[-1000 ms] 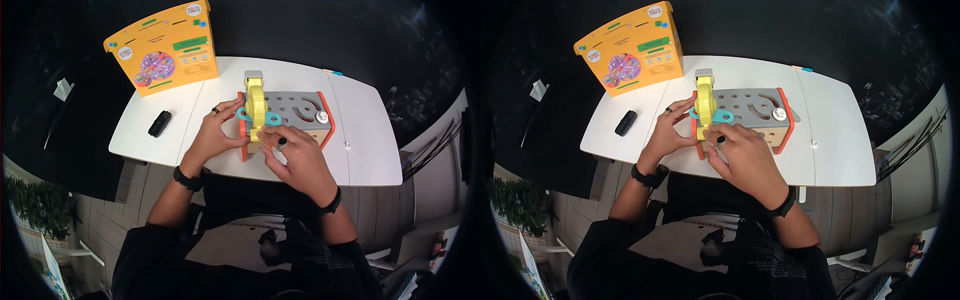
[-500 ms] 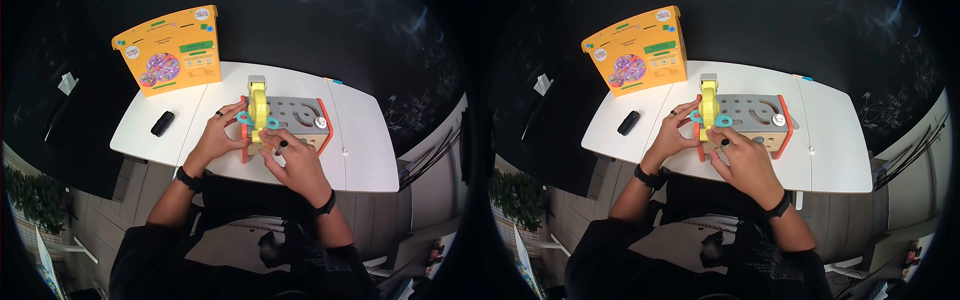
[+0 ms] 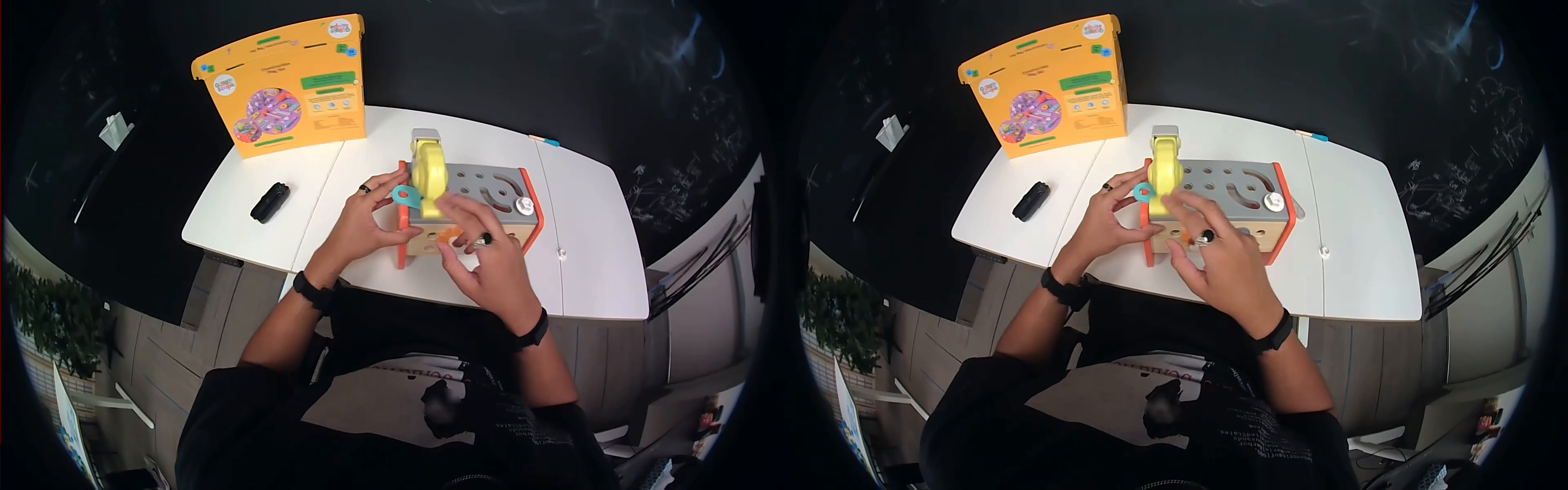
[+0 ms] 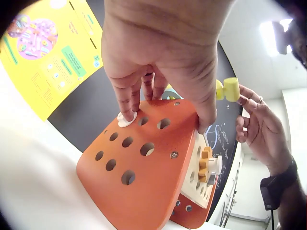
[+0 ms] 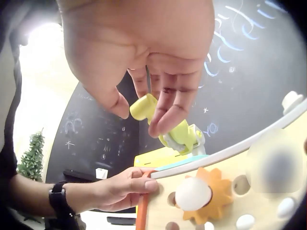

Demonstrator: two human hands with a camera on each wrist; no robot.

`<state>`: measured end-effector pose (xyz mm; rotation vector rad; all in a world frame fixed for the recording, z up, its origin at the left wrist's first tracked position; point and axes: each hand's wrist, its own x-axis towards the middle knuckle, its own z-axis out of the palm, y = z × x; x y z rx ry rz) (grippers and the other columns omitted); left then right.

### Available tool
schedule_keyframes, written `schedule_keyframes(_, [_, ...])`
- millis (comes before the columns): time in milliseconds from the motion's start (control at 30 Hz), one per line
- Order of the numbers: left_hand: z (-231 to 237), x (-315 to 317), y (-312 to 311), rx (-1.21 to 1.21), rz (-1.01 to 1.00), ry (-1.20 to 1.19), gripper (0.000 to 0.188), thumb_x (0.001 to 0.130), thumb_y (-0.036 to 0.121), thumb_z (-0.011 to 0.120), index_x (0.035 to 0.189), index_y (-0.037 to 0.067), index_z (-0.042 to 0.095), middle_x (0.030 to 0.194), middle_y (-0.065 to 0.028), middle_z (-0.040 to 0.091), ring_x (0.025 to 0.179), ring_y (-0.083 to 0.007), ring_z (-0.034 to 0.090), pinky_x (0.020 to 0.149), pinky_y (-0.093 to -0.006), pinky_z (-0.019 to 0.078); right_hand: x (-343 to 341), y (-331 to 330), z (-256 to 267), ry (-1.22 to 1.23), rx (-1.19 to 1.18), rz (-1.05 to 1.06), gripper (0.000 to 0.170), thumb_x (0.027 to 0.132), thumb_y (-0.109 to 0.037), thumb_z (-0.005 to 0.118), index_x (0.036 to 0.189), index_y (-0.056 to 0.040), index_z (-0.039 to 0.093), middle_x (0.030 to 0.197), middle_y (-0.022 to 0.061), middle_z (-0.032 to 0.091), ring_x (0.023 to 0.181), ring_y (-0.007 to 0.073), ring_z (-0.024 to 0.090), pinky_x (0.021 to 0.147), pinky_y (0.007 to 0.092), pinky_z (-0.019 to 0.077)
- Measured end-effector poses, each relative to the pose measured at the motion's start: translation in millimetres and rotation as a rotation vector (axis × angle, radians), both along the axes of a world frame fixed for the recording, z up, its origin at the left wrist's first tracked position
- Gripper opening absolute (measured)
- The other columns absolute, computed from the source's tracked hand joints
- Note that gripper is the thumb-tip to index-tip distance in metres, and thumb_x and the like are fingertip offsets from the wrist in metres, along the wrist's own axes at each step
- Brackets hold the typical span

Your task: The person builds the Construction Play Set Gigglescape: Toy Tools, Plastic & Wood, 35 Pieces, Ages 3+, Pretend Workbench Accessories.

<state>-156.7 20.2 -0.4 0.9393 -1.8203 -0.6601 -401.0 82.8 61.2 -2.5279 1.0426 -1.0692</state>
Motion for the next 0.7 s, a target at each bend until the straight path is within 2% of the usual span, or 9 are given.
schedule_keyframes(67, [0.0, 1.4, 0.8, 0.038, 0.002, -0.004, 0.093, 0.072, 0.020, 0.095, 0.152, 0.006, 0.051, 0.151, -0.0156, 0.051, 0.137, -0.0288, 0.055, 0.112, -0.0417, 0.0514, 0.9, -0.7, 6.5, -0.157, -0.028, -0.045, 0.062, 0.090, -0.016, 0.072, 0.149, -0.0063, 0.052, 0.145, 0.0160, 0.057, 0.100, 0.0303, 0.072, 0.084, 0.0406, 0.0593])
schedule_keyframes(167, [4.2, 4.1, 2.2, 0.091, -0.024, 0.012, 0.098, 0.071, 0.024, 0.097, 0.153, 0.005, 0.048, 0.155, -0.0169, 0.047, 0.139, -0.0296, 0.053, 0.111, -0.0423, 0.0512, -10.1, -14.5, 5.0, -0.077, -0.088, -0.186, 0.074, 0.091, -0.016, 0.072, 0.156, -0.0034, 0.041, 0.146, 0.0237, 0.055, 0.119, 0.0381, 0.065, 0.100, 0.0436, 0.0542])
schedule_keyframes(200, [6.6, 7.9, 1.6, 0.090, -0.063, -0.018, 0.105, 0.070, 0.029, 0.098, 0.156, 0.004, 0.044, 0.159, -0.0184, 0.043, 0.143, -0.0315, 0.049, 0.114, -0.0438, 0.0479, -16.1, -19.9, 2.3, -0.027, -0.005, -0.201, 0.070, 0.092, -0.018, 0.072, 0.152, 0.0031, 0.043, 0.143, 0.0269, 0.056, 0.129, 0.0425, 0.057, 0.109, 0.0451, 0.0473])
schedule_keyframes(300, [10.4, 25.1, 4.4, 0.037, -0.037, -0.096, 0.106, 0.070, 0.031, 0.097, 0.157, 0.004, 0.041, 0.161, -0.0192, 0.042, 0.146, -0.0324, 0.046, 0.118, -0.0445, 0.0437, -31.7, -31.0, -16.1, 0.230, 0.165, -0.259, 0.064, 0.093, -0.019, 0.071, 0.148, 0.0065, 0.048, 0.141, 0.0274, 0.058, 0.129, 0.0415, 0.057, 0.111, 0.0447, 0.0462])
schedule_keyframes(333, [12.8, 35.9, 5.3, 0.114, -0.012, -0.073, 0.108, 0.073, 0.020, 0.096, 0.160, 0.007, 0.034, 0.165, -0.0139, 0.036, 0.148, -0.0289, 0.042, 0.124, -0.0429, 0.0358, -37.1, -36.7, -27.8, 0.275, 0.018, -0.189, 0.059, 0.093, -0.019, 0.072, 0.142, 0.0081, 0.053, 0.141, 0.0277, 0.057, 0.131, 0.0409, 0.055, 0.113, 0.0444, 0.0449])
schedule_keyframes(433, [8.4, 88.2, -3.0, 0.035, 0.462, -0.154, 0.079, 0.078, 0.029, 0.092, 0.143, 0.000, 0.058, 0.139, -0.0218, 0.064, 0.130, -0.0308, 0.062, 0.111, -0.0422, 0.0493, -30.0, -31.6, -30.5, 0.247, -0.023, -0.240, 0.054, 0.091, -0.013, 0.070, 0.139, 0.0087, 0.056, 0.142, 0.0276, 0.057, 0.133, 0.0402, 0.054, 0.114, 0.0447, 0.0437])
schedule_keyframes(500, [4.0, 131.2, -3.3, 0.077, 0.809, -0.342, 0.073, 0.076, 0.043, 0.091, 0.129, -0.001, 0.068, 0.118, -0.0238, 0.073, 0.109, -0.0390, 0.071, 0.096, -0.0437, 0.0556, -32.7, -33.5, -34.2, 0.250, -0.026, -0.231, 0.053, 0.089, -0.009, 0.068, 0.138, 0.0092, 0.057, 0.143, 0.0275, 0.056, 0.134, 0.0402, 0.053, 0.115, 0.0452, 0.0429])
schedule_keyframes(567, [-35.2, 191.9, -9.9, 0.082, 0.968, -0.713, 0.067, 0.074, 0.041, 0.091, 0.122, -0.001, 0.072, 0.112, -0.0237, 0.074, 0.103, -0.0395, 0.072, 0.091, -0.0425, 0.0576, -36.7, -35.4, -35.9, 0.251, -0.033, -0.223, 0.052, 0.087, -0.005, 0.066, 0.136, 0.0097, 0.057, 0.144, 0.0275, 0.055, 0.135, 0.0402, 0.053, 0.116, 0.0457, 0.0420])
schedule_keyframes(700, [-50.7, 233.5, -8.3, 0.366, 0.886, -0.745, 0.058, 0.071, 0.036, 0.092, 0.114, 0.000, 0.075, 0.105, -0.0220, 0.076, 0.101, -0.0361, 0.074, 0.090, -0.0416, 0.0582, -38.8, -35.0, -31.1, 0.274, -0.009, -0.200, 0.057, 0.085, -0.002, 0.063, 0.139, 0.0111, 0.055, 0.147, 0.0276, 0.053, 0.138, 0.0394, 0.051, 0.118, 0.0463, 0.0407])
